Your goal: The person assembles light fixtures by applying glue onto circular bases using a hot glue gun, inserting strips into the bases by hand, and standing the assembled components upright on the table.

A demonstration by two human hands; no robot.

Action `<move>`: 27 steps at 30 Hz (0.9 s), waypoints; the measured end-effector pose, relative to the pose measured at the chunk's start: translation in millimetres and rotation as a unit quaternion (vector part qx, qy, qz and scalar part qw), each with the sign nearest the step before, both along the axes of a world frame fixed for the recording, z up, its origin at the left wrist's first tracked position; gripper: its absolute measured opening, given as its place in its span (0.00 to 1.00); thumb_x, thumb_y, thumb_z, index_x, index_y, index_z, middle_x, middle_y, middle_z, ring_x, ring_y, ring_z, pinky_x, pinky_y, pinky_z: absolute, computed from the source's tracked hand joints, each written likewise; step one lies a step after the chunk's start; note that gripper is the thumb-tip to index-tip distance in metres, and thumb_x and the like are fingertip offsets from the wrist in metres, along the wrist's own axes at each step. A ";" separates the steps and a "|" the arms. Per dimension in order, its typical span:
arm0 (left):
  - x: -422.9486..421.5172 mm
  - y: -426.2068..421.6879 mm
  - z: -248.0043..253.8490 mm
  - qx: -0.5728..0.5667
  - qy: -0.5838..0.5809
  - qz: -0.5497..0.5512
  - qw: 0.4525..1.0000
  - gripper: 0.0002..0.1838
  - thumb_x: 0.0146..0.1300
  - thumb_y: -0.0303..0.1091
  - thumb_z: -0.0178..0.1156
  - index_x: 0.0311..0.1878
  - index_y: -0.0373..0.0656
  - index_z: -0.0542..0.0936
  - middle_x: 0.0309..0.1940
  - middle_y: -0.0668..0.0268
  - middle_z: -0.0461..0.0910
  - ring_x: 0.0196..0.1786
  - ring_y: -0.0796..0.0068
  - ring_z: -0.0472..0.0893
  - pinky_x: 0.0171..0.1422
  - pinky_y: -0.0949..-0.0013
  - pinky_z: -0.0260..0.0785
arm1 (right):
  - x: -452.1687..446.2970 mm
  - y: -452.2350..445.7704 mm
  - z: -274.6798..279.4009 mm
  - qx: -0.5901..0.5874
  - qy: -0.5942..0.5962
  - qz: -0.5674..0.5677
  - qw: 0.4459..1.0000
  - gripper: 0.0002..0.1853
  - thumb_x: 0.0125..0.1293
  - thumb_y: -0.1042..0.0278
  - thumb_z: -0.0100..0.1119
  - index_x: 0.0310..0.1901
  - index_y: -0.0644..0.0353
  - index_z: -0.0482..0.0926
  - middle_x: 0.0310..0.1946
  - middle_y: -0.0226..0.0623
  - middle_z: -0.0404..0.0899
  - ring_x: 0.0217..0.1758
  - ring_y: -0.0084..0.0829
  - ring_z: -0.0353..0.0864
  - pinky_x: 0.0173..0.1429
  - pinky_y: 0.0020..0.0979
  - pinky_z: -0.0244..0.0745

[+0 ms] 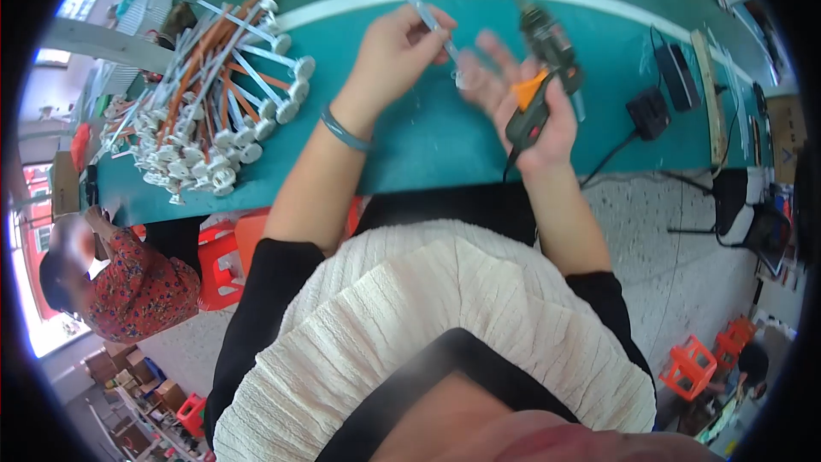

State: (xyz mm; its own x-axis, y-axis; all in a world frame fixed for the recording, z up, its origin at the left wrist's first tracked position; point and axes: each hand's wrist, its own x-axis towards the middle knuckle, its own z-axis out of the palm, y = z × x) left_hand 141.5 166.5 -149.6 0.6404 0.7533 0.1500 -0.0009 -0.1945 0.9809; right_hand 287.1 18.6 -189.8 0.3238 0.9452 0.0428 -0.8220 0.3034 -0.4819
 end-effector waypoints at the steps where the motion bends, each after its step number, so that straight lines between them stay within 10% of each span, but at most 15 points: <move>1: -1.3 5.5 1.8 0.005 -0.009 0.026 1.000 0.10 0.65 0.27 0.59 0.47 0.34 0.80 0.36 0.64 0.82 0.35 0.78 0.81 0.42 0.75 0.76 | -1.3 2.7 -1.2 -0.018 0.049 0.033 0.998 0.18 0.70 0.50 0.50 0.47 0.57 0.70 0.41 0.43 0.74 0.51 0.42 0.77 0.45 0.37 0.77; 3: -14.3 32.3 7.1 0.103 0.016 0.118 0.988 0.09 0.65 0.27 0.59 0.46 0.35 0.80 0.34 0.65 0.82 0.34 0.78 0.81 0.40 0.75 0.75 | 6.9 -10.8 6.4 0.147 0.047 0.279 0.948 0.19 0.71 0.49 0.49 0.47 0.58 0.69 0.33 0.44 0.74 0.26 0.35 0.80 0.25 0.30 0.74; 5: -23.1 69.0 16.5 0.198 0.031 0.181 0.963 0.09 0.64 0.28 0.60 0.46 0.36 0.81 0.32 0.66 0.82 0.33 0.79 0.81 0.39 0.76 0.74 | 20.7 -39.6 -4.0 0.132 -0.108 0.192 0.967 0.18 0.72 0.50 0.48 0.48 0.59 0.68 0.27 0.43 0.73 0.11 0.29 0.70 0.14 0.26 0.63; 10: -4.2 169.6 15.7 0.372 0.142 0.249 0.883 0.10 0.60 0.33 0.63 0.44 0.44 0.83 0.29 0.64 0.84 0.32 0.73 0.83 0.41 0.70 0.74 | 65.1 -70.3 -24.0 -0.041 -0.238 0.011 0.970 0.17 0.72 0.51 0.49 0.49 0.56 0.66 0.29 0.40 0.72 0.15 0.27 0.70 0.18 0.25 0.64; 16: 18.1 244.4 -25.9 0.371 0.239 0.258 0.860 0.07 0.59 0.34 0.61 0.39 0.45 0.83 0.28 0.60 0.83 0.36 0.57 0.83 0.43 0.58 0.73 | 73.4 -66.9 -34.3 -0.017 -0.125 -0.010 0.992 0.18 0.70 0.52 0.53 0.50 0.57 0.67 0.30 0.43 0.72 0.18 0.29 0.72 0.21 0.26 0.67; 27: -6.5 261.1 -31.0 0.304 0.314 0.259 0.861 0.18 0.53 0.39 0.67 0.46 0.43 0.83 0.33 0.64 0.86 0.38 0.68 0.85 0.46 0.66 0.76 | 77.6 -63.0 -33.4 0.005 -0.120 0.034 0.992 0.19 0.70 0.51 0.53 0.49 0.58 0.65 0.29 0.42 0.72 0.18 0.28 0.72 0.22 0.25 0.67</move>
